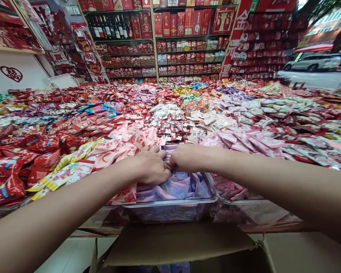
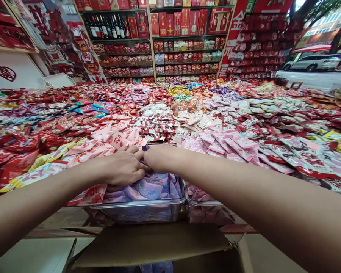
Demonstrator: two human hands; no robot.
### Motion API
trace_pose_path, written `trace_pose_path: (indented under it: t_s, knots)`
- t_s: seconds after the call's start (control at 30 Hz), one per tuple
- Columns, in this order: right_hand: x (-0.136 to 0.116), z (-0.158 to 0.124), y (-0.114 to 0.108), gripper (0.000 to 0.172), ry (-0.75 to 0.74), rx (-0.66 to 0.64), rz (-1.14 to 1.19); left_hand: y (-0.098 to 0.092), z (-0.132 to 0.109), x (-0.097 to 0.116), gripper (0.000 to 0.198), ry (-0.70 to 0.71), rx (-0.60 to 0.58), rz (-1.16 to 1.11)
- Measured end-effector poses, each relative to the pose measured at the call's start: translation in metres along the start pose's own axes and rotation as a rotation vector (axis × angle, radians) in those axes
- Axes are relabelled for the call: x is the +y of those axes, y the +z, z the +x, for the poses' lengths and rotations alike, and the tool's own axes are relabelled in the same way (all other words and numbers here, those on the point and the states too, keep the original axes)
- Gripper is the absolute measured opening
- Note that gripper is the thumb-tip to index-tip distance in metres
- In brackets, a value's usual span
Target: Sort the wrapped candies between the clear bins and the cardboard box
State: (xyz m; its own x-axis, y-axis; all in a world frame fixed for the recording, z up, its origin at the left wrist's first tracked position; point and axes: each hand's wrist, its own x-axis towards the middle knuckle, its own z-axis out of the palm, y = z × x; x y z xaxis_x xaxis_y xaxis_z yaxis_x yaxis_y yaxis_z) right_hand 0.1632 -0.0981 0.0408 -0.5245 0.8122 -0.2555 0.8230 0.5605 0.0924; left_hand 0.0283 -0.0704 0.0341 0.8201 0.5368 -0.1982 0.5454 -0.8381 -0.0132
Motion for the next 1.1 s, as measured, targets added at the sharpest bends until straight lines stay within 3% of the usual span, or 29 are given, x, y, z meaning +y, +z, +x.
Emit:
trace_pose_path:
  t_s: [0.27,0.57,0.9,1.1]
  knots:
    - [-0.008,0.014,0.023,0.032,0.02,-0.041,-0.05,-0.004,0.001,0.003,0.028,-0.006,-0.06,0.067]
    - [0.003,0.0,0.016,0.032,-0.029,-0.04,-0.139,0.0,0.001,0.0,0.033,-0.063,-0.105,0.041]
    - [-0.019,0.008,0.022,0.028,0.103,-0.18,-0.165,-0.001,-0.002,0.001,0.029,-0.07,-0.085,0.009]
    - [-0.005,0.0,0.018,0.031,-0.009,-0.094,-0.19,-0.004,-0.004,0.005,0.039,-0.094,-0.176,0.066]
